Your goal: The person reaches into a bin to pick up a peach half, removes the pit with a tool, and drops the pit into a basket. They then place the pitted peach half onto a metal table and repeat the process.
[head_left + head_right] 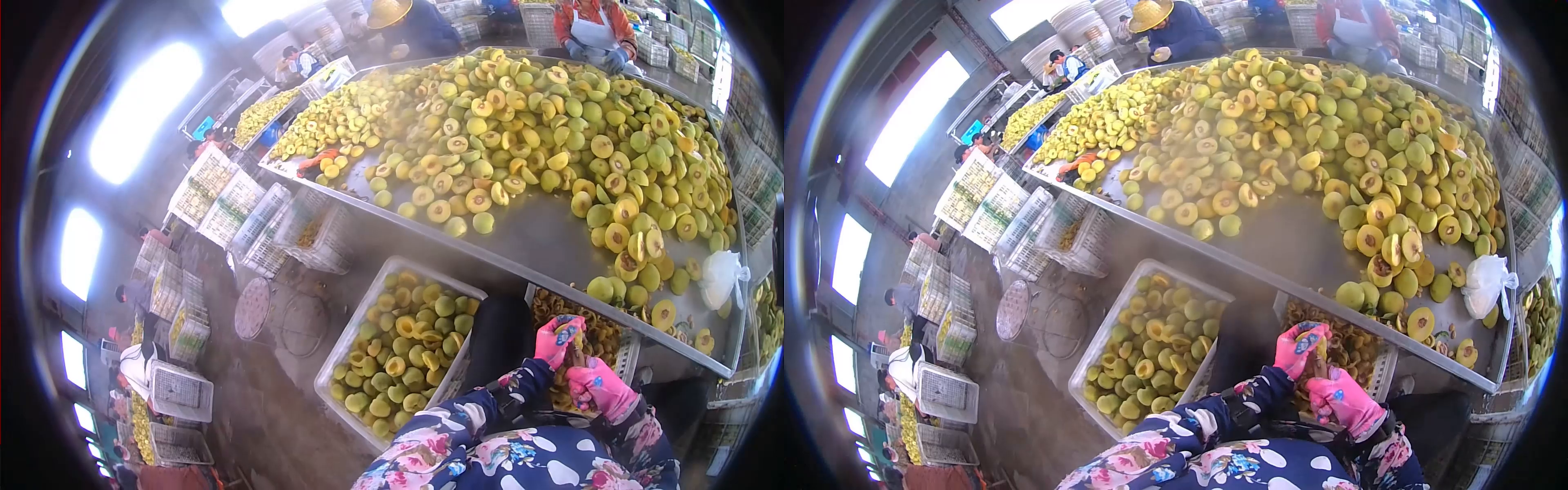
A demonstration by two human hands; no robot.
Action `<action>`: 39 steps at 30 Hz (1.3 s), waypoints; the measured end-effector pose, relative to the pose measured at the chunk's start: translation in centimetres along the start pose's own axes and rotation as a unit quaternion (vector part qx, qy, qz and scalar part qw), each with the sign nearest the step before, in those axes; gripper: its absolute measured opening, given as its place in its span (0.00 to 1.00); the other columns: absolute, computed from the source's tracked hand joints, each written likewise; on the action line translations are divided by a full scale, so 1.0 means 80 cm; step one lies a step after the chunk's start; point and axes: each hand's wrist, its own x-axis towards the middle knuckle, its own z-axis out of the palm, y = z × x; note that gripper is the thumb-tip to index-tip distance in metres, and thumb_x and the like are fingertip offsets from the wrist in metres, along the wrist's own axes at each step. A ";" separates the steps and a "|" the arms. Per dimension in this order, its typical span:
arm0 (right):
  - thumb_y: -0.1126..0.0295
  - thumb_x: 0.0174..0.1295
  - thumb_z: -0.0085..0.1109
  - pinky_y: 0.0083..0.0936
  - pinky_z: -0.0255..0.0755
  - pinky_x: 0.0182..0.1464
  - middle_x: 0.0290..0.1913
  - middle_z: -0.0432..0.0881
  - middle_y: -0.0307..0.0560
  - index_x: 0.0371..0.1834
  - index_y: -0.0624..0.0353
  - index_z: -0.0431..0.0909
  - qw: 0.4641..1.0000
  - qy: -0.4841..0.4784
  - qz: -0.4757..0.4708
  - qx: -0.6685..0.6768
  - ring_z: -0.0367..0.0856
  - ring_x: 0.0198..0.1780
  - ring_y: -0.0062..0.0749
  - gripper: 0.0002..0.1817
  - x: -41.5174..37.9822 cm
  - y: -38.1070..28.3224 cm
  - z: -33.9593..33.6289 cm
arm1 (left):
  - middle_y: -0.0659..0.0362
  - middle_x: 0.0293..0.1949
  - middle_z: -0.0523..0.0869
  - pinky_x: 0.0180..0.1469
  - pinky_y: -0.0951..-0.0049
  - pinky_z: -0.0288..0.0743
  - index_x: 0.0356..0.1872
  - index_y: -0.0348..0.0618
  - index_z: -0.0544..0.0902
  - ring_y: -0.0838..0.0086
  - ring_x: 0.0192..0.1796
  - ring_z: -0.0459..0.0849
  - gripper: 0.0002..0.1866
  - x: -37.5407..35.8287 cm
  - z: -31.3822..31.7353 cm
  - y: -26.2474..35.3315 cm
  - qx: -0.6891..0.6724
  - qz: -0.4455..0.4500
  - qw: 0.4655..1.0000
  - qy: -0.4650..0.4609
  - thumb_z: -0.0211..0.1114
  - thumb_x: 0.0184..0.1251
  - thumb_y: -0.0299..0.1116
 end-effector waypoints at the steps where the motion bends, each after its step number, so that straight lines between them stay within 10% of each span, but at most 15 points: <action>1: 0.69 0.59 0.51 0.20 0.64 0.14 0.16 0.67 0.38 0.27 0.57 0.65 0.999 0.016 0.005 -0.029 0.64 0.12 0.20 0.07 0.000 0.000 -0.001 | 0.56 0.34 0.83 0.39 0.77 0.76 0.39 0.34 0.79 0.75 0.35 0.82 0.10 0.005 -0.004 -0.006 0.006 -0.020 1.000 -0.008 0.64 0.60 0.29; 19: 0.67 0.57 0.49 0.20 0.61 0.15 0.12 0.66 0.36 0.16 0.55 0.66 0.995 0.014 0.022 -0.093 0.65 0.12 0.21 0.13 0.009 0.012 -0.005 | 0.56 0.33 0.84 0.41 0.78 0.75 0.37 0.33 0.80 0.76 0.35 0.81 0.08 0.006 -0.017 -0.001 0.141 -0.100 0.985 -0.015 0.64 0.58 0.26; 22: 0.63 0.59 0.48 0.18 0.55 0.14 0.09 0.62 0.34 0.09 0.54 0.63 0.993 0.015 -0.016 -0.118 0.63 0.11 0.21 0.20 0.000 0.005 0.003 | 0.57 0.33 0.84 0.44 0.74 0.73 0.34 0.34 0.80 0.73 0.38 0.81 0.07 -0.004 -0.013 0.028 0.250 0.117 0.952 -0.129 0.58 0.60 0.28; 24: 0.63 0.60 0.48 0.17 0.54 0.13 0.09 0.62 0.33 0.09 0.53 0.63 0.997 -0.015 -0.041 -0.062 0.61 0.10 0.19 0.20 0.002 0.012 -0.009 | 0.56 0.38 0.83 0.44 0.73 0.73 0.39 0.36 0.80 0.73 0.40 0.80 0.16 0.001 -0.010 0.049 0.229 0.088 0.941 -0.232 0.51 0.66 0.39; 27: 0.63 0.61 0.50 0.16 0.55 0.13 0.10 0.63 0.35 0.11 0.54 0.63 0.999 -0.035 -0.005 -0.006 0.62 0.10 0.19 0.19 -0.003 0.000 -0.004 | 0.51 0.37 0.82 0.40 0.71 0.76 0.46 0.31 0.75 0.68 0.37 0.81 0.16 -0.005 0.000 0.052 0.014 -0.130 0.984 -0.120 0.51 0.68 0.35; 39: 0.64 0.61 0.49 0.18 0.61 0.13 0.12 0.65 0.36 0.16 0.59 0.66 0.995 -0.022 -0.008 -0.100 0.64 0.11 0.20 0.17 0.018 0.026 -0.026 | 0.48 0.36 0.82 0.37 0.70 0.78 0.44 0.30 0.77 0.66 0.34 0.82 0.13 -0.007 -0.014 0.038 0.116 -0.097 0.987 -0.061 0.58 0.62 0.30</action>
